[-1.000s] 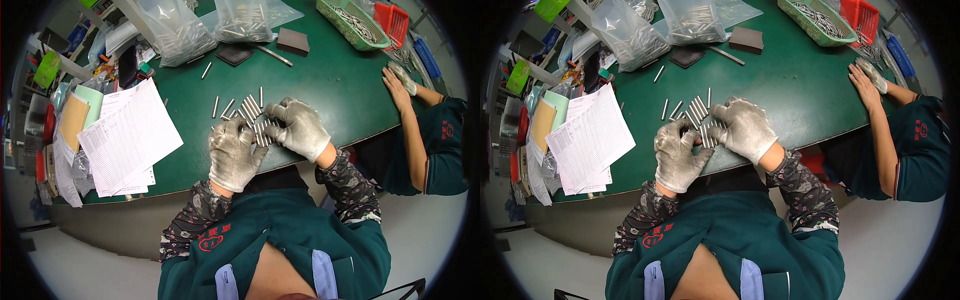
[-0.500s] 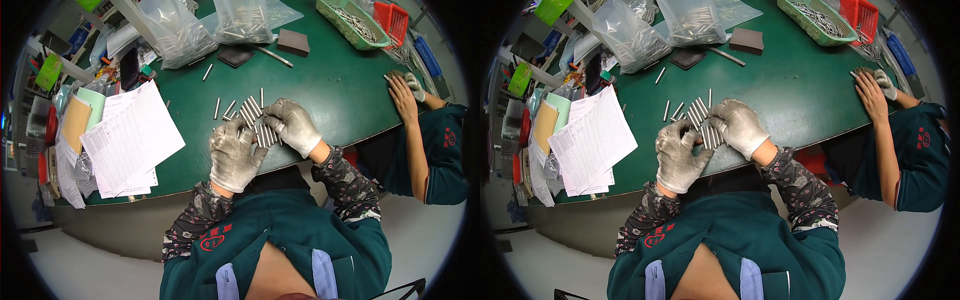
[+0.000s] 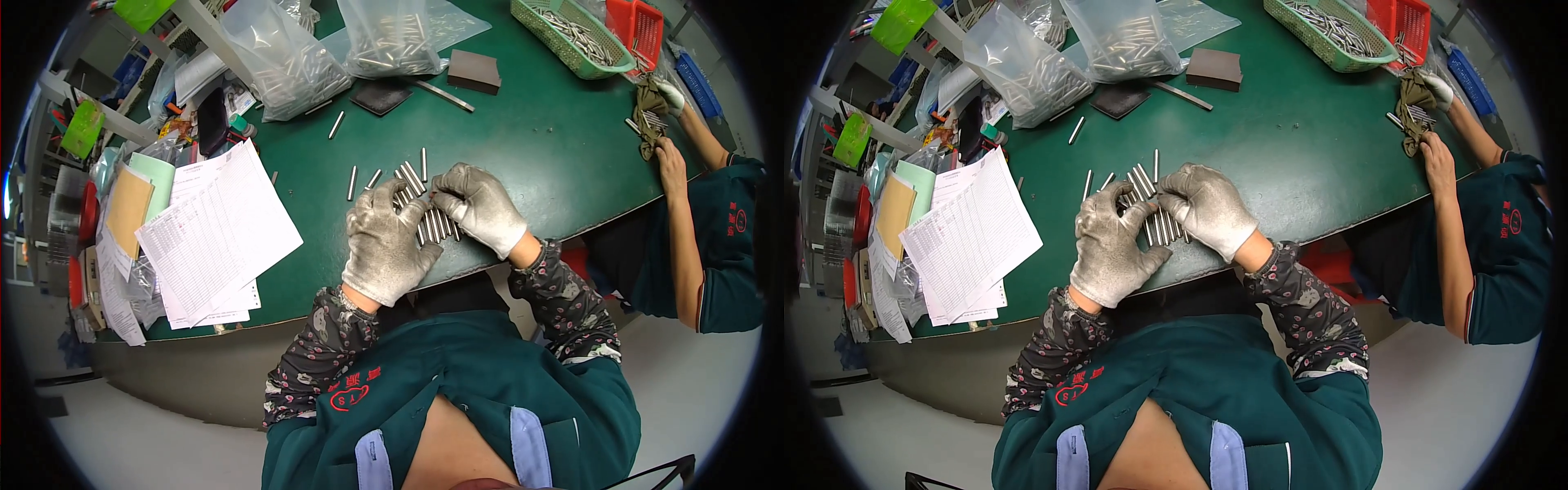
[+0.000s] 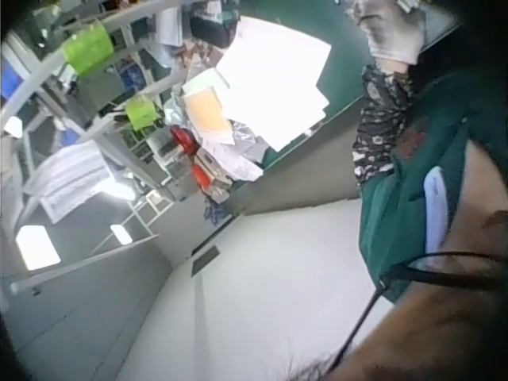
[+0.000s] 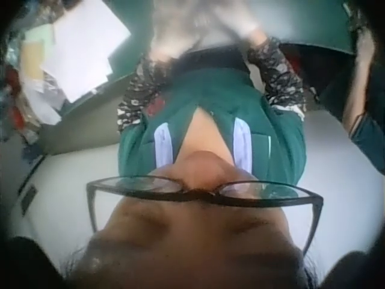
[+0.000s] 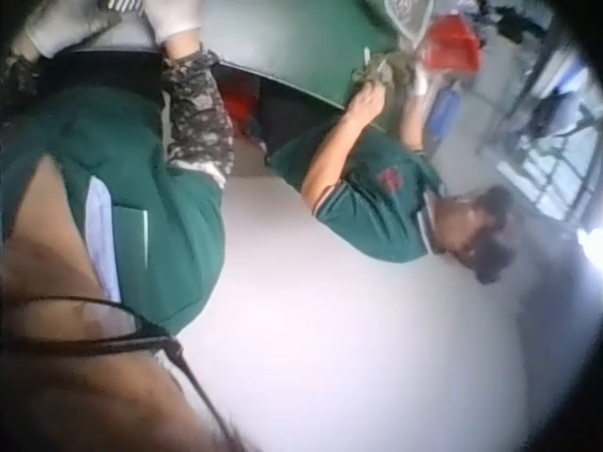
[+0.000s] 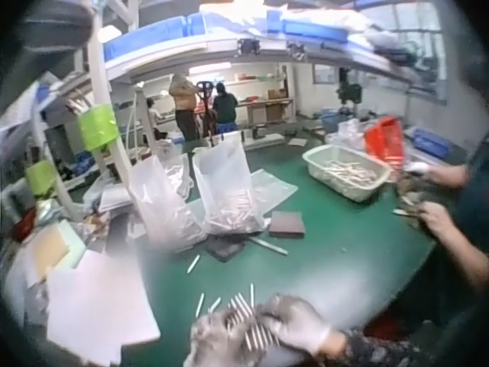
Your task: The recorder is organizing small metal pins into straight rows on a flat workbench surface.
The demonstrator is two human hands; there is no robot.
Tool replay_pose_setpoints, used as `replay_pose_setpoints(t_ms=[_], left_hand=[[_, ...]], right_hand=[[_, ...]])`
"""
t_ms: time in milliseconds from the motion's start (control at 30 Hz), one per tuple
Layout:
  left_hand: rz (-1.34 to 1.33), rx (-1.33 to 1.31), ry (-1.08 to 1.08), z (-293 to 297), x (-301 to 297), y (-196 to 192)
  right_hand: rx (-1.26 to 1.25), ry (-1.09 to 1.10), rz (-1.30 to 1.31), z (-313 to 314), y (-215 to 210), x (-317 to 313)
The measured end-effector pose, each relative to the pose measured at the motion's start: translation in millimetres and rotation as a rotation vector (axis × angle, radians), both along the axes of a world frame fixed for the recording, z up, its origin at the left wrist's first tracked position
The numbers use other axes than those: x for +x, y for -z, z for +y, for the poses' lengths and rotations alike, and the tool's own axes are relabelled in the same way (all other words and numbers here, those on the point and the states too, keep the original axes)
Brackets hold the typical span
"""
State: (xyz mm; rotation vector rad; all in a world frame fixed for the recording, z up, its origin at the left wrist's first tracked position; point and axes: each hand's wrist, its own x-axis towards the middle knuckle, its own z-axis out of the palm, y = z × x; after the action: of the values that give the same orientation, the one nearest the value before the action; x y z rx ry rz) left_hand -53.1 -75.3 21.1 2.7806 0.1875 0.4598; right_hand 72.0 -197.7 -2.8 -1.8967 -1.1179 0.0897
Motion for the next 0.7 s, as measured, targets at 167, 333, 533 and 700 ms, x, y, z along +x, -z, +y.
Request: replay_pose_setpoints(t_ms=[167,333,533,700], left_hand=[[0.003,0.040,-0.016,3,4,3],[-0.073,-0.036,0.009,10,6,-8],[0.033,0.108,-0.408,75,32,-38],[0.111,0.056,-0.559,129,52,-14]], right_hand=[[-0.012,-0.011,0.011,2,-5,1],[0.009,0.017,-0.007,-1,-3,0],[0.025,0.007,0.146,-7,-2,-3],[0.019,-0.012,0.196,-2,-1,1]])
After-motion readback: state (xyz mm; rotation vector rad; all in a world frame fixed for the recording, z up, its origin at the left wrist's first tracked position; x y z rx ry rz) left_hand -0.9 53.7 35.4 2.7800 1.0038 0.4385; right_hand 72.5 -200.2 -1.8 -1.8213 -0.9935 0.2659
